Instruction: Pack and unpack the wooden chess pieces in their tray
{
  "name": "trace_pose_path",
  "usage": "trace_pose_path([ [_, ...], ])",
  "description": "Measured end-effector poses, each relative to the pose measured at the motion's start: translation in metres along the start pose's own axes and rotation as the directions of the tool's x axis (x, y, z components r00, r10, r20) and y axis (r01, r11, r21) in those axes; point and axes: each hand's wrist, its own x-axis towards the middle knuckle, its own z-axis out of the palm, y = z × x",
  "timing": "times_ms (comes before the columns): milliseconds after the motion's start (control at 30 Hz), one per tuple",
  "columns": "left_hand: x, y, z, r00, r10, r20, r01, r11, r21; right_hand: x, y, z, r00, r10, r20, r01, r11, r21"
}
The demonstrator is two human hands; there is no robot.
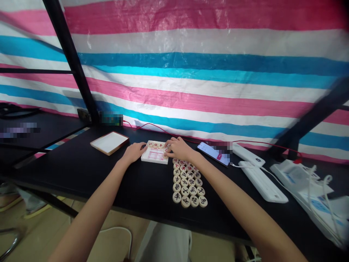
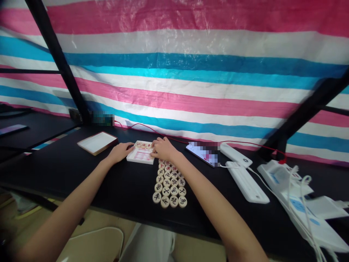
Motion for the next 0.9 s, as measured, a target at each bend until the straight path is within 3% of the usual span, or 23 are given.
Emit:
trace_pose_path([
  [200,0.000,0.000,0.000,1.000,-0.002,0.003,0.002,1.000,-0.004,-0.004,0.002,-0.003,1.000,0.010,-0.002,-0.010,1.000,0.028],
  [400,-0.001,0.003,-0.002,1.000,-0.013,0.012,0.013,1.000,0.007,-0.021,0.025,-0.015,0.983,0.122,-0.136,-0.118,0.992,0.041],
  [467,-0.001,0.004,-0.003,1.000,-0.008,0.015,0.008,1.000,0.013,-0.032,0.039,-0.017,0.976,0.208,-0.062,-0.205,0.977,0.053],
  [500,-0.001,0.004,-0.004,1.000,-0.007,0.015,0.007,1.000,0.015,-0.037,0.044,-0.018,0.968,0.249,0.029,-0.251,0.966,0.064],
  [567,-0.001,0.004,-0.004,1.000,-0.004,0.014,0.003,1.000,0.018,-0.045,0.050,-0.018,0.918,0.307,0.251,-0.335,0.939,0.074],
  [633,-0.001,0.003,-0.003,1.000,0.000,0.014,0.000,1.000,0.021,-0.049,0.047,-0.017,0.862,0.335,0.381,-0.382,0.922,0.053],
  [900,-0.003,0.004,-0.003,1.000,0.000,0.007,-0.001,1.000,0.030,-0.040,0.028,-0.025,0.836,0.368,0.408,-0.392,0.920,-0.025],
])
